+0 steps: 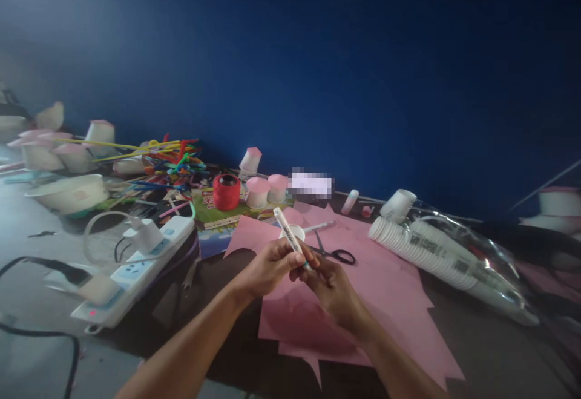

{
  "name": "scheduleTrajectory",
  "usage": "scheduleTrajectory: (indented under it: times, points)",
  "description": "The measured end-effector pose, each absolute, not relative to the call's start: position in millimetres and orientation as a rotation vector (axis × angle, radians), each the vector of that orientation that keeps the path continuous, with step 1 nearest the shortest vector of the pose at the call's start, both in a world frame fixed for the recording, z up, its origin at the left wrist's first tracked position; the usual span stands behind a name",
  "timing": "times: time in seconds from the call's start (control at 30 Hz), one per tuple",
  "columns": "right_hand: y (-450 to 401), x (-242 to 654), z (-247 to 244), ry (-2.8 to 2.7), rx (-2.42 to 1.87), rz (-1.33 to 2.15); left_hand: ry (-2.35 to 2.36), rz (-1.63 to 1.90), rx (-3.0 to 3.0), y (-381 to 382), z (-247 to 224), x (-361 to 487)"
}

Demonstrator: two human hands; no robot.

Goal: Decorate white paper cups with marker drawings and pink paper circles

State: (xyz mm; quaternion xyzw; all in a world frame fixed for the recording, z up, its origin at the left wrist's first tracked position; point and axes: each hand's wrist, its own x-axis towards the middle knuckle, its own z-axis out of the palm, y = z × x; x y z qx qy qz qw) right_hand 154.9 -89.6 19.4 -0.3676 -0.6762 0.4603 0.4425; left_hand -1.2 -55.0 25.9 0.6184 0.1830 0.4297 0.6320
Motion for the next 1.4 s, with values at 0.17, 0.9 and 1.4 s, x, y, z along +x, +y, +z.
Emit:
scheduleTrajectory:
  times: [0.17,0.9,1.4]
  points:
    - [-92,156,23,-1.871,-0.983,0.562,0.404,1.054,1.4,-57,25,3]
    - [-97,156,12,-1.354,-0.587,1.785,0.218,0.788,1.223,-55,27,-12]
    - [-72,181,16,-1.686,-1.146,0.435,0.382,1.535,0.843,-31,54,-49]
